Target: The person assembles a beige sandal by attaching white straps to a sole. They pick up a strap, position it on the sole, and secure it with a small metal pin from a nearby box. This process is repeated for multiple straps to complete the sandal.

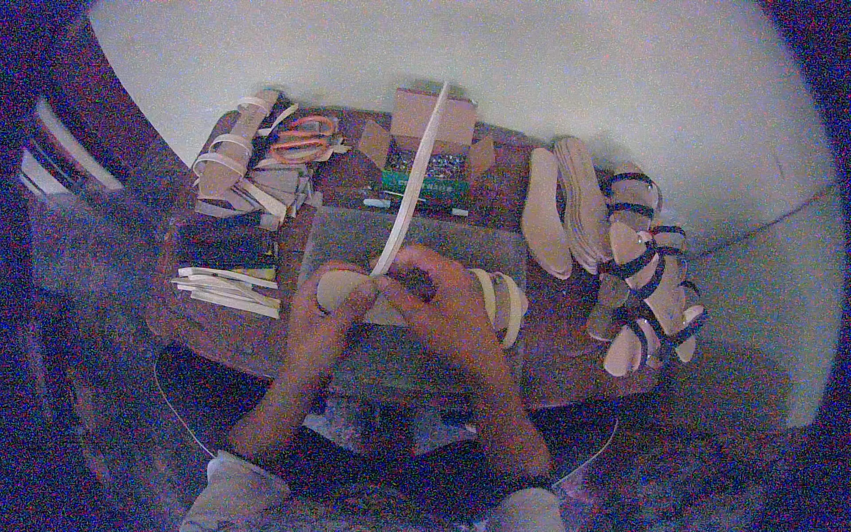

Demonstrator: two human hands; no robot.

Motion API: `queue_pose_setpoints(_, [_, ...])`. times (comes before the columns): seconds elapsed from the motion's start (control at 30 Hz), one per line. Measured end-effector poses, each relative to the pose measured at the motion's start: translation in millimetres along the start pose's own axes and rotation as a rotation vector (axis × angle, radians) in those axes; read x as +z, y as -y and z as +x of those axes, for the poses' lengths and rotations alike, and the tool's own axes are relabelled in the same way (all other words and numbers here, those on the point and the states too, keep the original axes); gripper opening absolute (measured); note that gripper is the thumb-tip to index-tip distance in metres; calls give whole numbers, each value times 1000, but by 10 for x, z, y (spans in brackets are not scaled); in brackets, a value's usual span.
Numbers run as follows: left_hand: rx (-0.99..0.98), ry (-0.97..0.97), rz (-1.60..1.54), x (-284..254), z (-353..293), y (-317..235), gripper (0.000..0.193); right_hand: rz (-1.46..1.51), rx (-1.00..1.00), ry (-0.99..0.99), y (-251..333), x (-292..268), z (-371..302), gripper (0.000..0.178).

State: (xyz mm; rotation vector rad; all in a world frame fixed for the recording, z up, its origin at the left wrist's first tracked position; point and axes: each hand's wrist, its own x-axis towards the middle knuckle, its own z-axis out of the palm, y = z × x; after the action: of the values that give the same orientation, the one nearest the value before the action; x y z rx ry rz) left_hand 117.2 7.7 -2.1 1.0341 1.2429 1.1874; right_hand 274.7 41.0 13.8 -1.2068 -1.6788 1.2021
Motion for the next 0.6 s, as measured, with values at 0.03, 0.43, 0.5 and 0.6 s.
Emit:
queue_pose_setpoints(0.03, [-23,-5,6,7,10,-30,19,-10,30,-24,48,-2,-2,17])
queue_pose_setpoints(0.43, [31,-16,4,-40,53,-20,19,118,23,-124,561,-99,85,17])
queue_pose_setpoints(0.5, [11,-4,29,-30,50,-33,18,145,-36,-137,494,-82,78,18])
queue_pose_setpoints(0.6, [-10,-23,70,-27,49,-45,16,84,-50,-138,497,-65,41,17])
